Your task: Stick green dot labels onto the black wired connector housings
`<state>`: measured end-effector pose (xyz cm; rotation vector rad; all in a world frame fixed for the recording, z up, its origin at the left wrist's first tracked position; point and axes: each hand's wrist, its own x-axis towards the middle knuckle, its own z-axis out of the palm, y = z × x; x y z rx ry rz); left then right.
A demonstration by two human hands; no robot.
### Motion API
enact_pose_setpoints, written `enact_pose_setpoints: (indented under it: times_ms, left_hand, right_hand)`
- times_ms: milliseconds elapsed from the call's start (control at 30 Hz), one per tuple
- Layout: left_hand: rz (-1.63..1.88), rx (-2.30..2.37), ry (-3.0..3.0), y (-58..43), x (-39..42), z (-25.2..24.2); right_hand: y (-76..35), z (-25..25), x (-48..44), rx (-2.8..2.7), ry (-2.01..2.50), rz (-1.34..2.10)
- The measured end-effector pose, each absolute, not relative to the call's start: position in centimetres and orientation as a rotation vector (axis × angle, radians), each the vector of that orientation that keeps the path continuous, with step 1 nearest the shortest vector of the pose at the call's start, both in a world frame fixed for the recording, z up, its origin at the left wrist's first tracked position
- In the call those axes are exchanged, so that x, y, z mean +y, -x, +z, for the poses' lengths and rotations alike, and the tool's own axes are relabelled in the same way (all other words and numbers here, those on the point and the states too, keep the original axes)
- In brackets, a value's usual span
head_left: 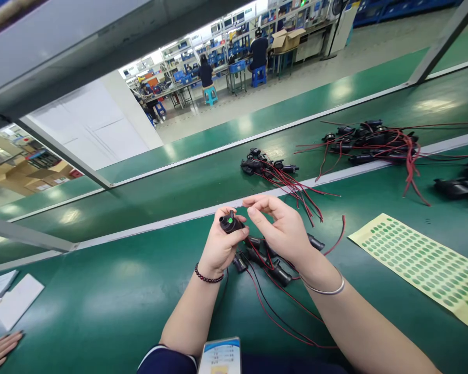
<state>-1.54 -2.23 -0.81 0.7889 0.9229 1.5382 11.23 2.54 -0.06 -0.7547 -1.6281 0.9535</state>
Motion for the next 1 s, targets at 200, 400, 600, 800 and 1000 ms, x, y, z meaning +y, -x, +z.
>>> enact_pose_setpoints:
  times_ms: [200,400,600,800,1000]
  left_hand:
    - [1.430,0.783,-0.816,3.8,-3.1,0.8]
    - [1.504,1.198,-0.906,9.5,-0.9,-2.7]
    - [1.245,1.685,-0.906,12.7,-0.4,-8.6]
    - [1.092,1.884,-1.024,13.8,-0.7,-10.9]
    - [0.956,2.049,-1.170,14.6,-0.5,-12.0]
  right_hand:
    - [-13.2,1.8,1.5,-1.575,0.726,0.854]
    - [-17.6,3.7,0.9,-1.517,0.784,0.594]
    - [-25.8,2.6,3.7,-1.744,1.205,0.169]
    - [-34.6,-3.4,9.0,-1.999,1.781,0.284]
    - [-36.4,-8.0,10.2,-2.221,1.888,0.320]
